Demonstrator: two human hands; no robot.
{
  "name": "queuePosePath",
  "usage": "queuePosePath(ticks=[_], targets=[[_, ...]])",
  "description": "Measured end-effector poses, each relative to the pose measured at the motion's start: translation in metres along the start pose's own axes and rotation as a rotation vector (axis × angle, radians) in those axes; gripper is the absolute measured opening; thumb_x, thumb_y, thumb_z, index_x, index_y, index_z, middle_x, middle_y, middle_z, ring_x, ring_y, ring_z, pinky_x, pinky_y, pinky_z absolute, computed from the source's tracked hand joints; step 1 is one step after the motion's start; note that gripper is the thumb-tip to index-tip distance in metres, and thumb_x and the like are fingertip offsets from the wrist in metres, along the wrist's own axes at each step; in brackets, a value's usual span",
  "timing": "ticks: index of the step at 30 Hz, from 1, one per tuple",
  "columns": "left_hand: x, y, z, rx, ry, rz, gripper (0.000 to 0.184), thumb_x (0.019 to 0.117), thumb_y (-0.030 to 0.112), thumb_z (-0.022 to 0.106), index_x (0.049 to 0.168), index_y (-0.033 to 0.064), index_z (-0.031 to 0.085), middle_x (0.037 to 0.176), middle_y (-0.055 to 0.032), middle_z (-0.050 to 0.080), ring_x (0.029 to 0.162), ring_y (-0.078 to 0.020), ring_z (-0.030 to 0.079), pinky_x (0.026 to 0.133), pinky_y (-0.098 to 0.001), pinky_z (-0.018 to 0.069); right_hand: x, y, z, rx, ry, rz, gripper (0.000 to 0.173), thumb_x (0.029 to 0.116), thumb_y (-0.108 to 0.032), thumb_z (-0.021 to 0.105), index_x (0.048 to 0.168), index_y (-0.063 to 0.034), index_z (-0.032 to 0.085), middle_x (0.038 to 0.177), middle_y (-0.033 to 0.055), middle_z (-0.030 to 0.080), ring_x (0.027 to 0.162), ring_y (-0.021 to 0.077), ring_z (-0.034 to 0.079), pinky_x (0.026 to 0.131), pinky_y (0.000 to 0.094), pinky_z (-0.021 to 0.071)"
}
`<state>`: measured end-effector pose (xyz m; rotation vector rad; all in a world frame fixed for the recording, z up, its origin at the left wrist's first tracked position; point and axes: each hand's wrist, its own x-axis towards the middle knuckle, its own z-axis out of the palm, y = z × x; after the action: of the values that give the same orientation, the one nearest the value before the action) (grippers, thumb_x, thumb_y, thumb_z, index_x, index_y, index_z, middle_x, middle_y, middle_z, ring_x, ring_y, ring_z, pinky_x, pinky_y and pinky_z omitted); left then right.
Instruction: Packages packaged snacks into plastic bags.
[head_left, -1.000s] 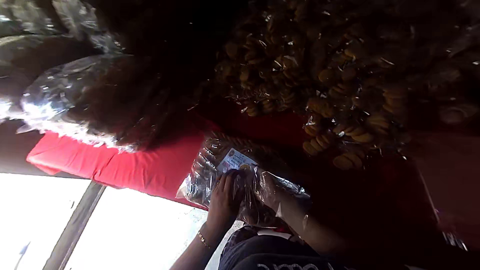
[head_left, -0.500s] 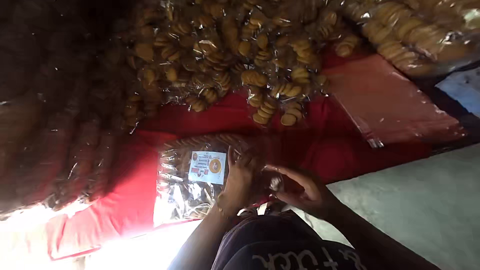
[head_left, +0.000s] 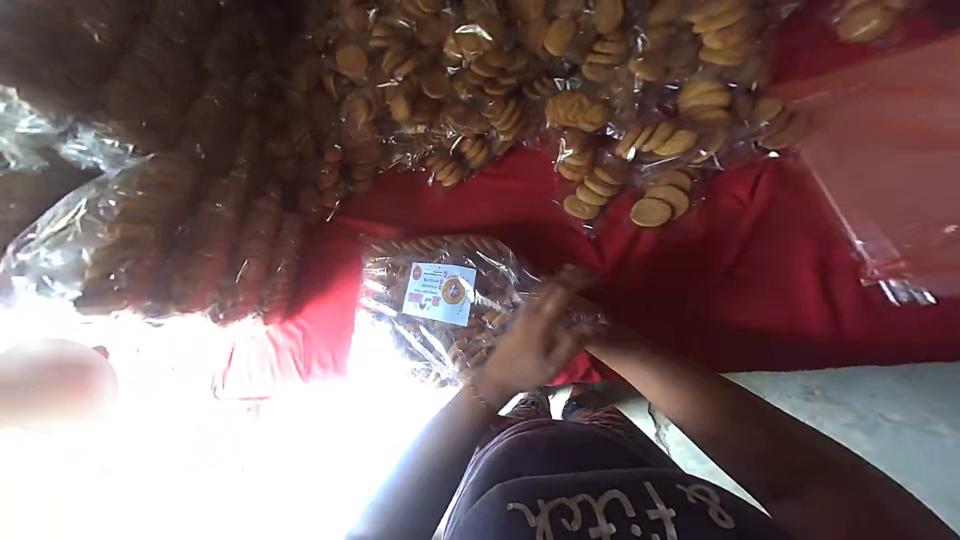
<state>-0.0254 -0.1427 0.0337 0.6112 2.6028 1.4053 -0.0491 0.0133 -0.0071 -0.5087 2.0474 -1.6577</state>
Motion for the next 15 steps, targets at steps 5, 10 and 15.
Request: queuePosePath(ticks=[5, 10, 15], targets=[[-0.030, -0.076, -0.073, 0.793, 0.189, -0.296, 0.076, 0.1034, 0.065, 0.019, 0.160, 0.0177, 0.036, 0.167, -0.0141, 0.027, 0.156, -0.0380, 0.018, 0.119, -0.0710, 0.0050, 0.054, 0.048, 0.041, -0.212, -0.031, -0.034, 0.044, 0.1048, -0.021, 0.050, 0.139, 0.0050, 0.055, 0.137, 0.0172, 0.060, 0.130, 0.0143, 0.054, 0.112, 0.0258, 0.0391], [-0.033, -0.097, -0.072, 0.741, 0.092, -0.399, 0.067, 0.1044, 0.061, 0.021, 0.163, 0.0284, 0.028, 0.170, -0.0148, 0.014, 0.157, -0.0396, 0.001, 0.117, -0.0735, -0.0054, 0.066, 0.034, 0.045, -0.273, -0.169, -0.058, 0.045, 0.1046, -0.021, 0.050, 0.141, 0.0057, 0.053, 0.140, 0.0197, 0.058, 0.132, 0.0173, 0.053, 0.113, 0.0289, 0.0389], [-0.042, -0.083, -0.141, 0.530, 0.123, -0.347, 0.059, 0.1068, 0.050, 0.027, 0.156, 0.0223, 0.044, 0.166, -0.0126, 0.030, 0.156, -0.0387, 0.015, 0.118, -0.0726, 0.0018, 0.066, -0.019, 0.035, -0.569, -0.298, -0.171, 0.050, 0.1024, -0.023, 0.058, 0.141, 0.0083, 0.052, 0.142, 0.0249, 0.056, 0.135, 0.0287, 0.051, 0.116, 0.0312, 0.0334]])
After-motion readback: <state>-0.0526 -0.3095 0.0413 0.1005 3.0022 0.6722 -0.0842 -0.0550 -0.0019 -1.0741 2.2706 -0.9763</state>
